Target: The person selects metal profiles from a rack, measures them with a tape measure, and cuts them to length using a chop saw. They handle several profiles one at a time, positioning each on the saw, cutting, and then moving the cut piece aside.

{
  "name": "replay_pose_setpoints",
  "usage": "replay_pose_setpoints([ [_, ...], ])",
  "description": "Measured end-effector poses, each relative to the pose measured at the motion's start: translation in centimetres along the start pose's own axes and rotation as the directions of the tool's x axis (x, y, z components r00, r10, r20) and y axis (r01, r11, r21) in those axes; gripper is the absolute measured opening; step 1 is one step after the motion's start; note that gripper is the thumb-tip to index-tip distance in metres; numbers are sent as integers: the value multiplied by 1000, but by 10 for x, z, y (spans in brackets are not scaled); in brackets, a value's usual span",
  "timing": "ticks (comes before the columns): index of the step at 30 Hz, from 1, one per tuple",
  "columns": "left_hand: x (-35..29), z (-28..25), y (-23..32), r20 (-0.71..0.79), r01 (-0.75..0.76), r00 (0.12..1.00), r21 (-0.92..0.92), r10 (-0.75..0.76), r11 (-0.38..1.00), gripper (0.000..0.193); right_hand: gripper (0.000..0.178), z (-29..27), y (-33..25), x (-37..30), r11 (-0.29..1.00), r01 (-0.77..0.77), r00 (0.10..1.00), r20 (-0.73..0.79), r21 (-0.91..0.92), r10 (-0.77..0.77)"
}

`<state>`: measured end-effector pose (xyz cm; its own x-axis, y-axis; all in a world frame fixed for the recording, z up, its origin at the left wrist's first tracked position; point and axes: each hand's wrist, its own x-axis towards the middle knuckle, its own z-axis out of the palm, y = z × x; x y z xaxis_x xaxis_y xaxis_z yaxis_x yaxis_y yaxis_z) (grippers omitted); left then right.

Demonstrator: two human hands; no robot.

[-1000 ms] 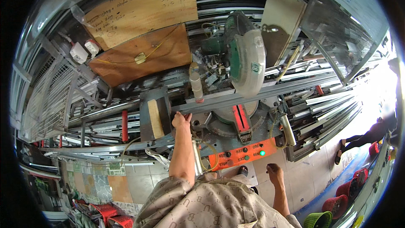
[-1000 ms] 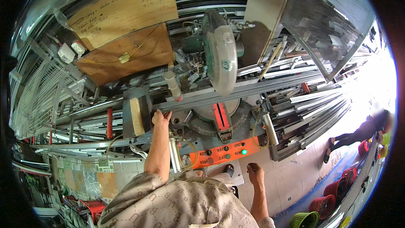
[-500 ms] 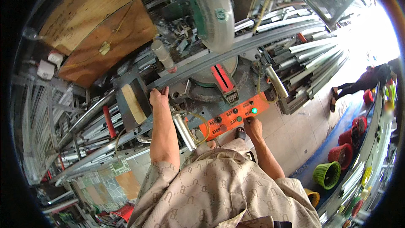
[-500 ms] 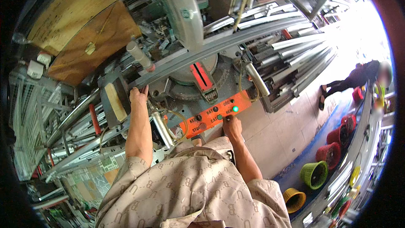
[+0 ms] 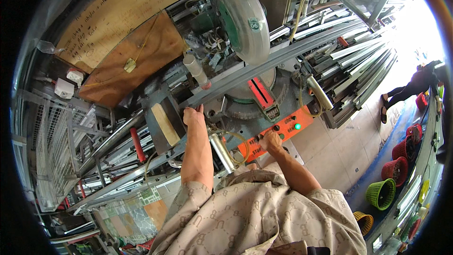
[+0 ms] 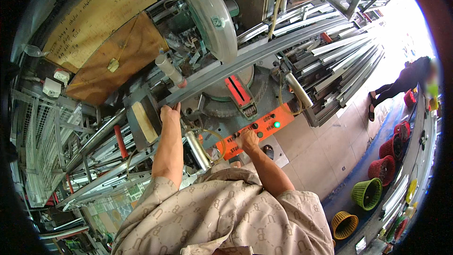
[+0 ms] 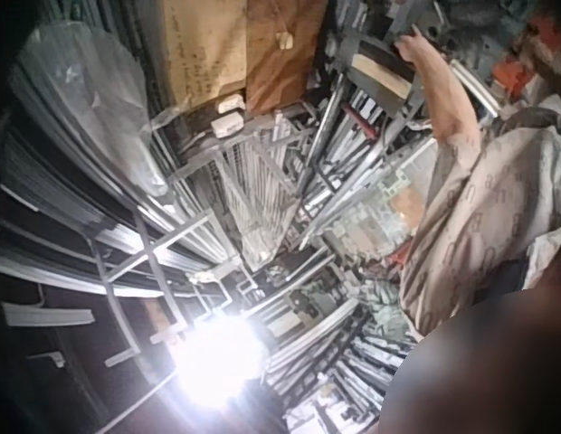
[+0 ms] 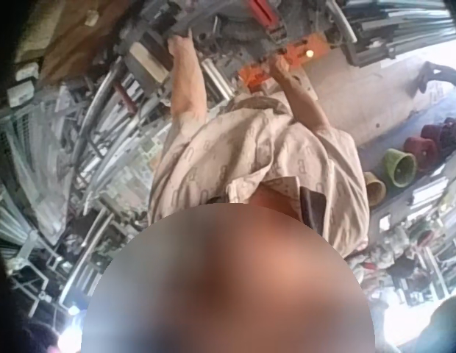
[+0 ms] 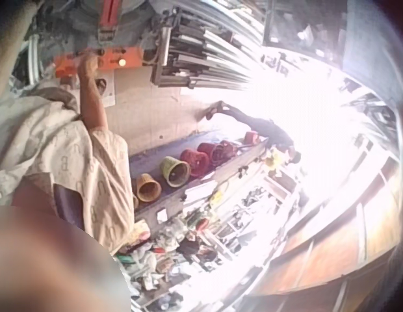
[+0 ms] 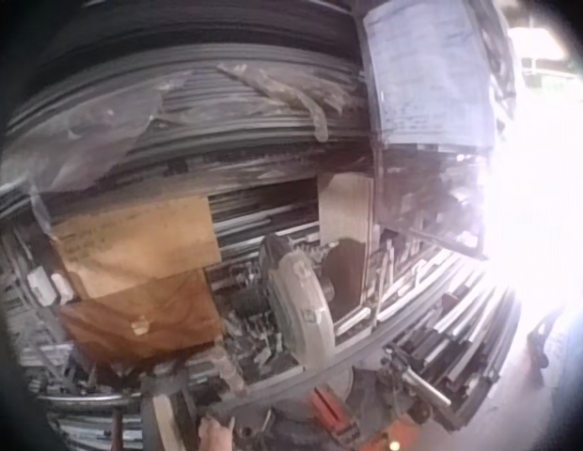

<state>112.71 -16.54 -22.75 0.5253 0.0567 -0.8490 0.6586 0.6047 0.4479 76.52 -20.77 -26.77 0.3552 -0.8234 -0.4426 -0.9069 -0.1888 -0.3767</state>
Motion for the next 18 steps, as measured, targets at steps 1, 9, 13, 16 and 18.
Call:
replay_pose_setpoints([
  [1,0,-1,0,-16,-10,1000,28,10,1000,37,39,3,-3,0,1000,12,1000,29,-19,-11],
  [9,7,-5,-2,127,-24,991,-83,35,996,40,36,10,-9,4,1000,-16,996,86,21,14],
  [13,-3,-2,-1,57,-10,998,-77,15,997,37,40,16,-10,7,961,-191,980,102,201,173],
  [16,-12,1,1,-37,-14,999,-109,10,994,34,44,17,-8,7,965,-203,978,88,166,191],
  [18,-13,0,1,-32,9,999,-76,-12,997,37,48,13,-2,4,963,-221,972,115,156,205],
])
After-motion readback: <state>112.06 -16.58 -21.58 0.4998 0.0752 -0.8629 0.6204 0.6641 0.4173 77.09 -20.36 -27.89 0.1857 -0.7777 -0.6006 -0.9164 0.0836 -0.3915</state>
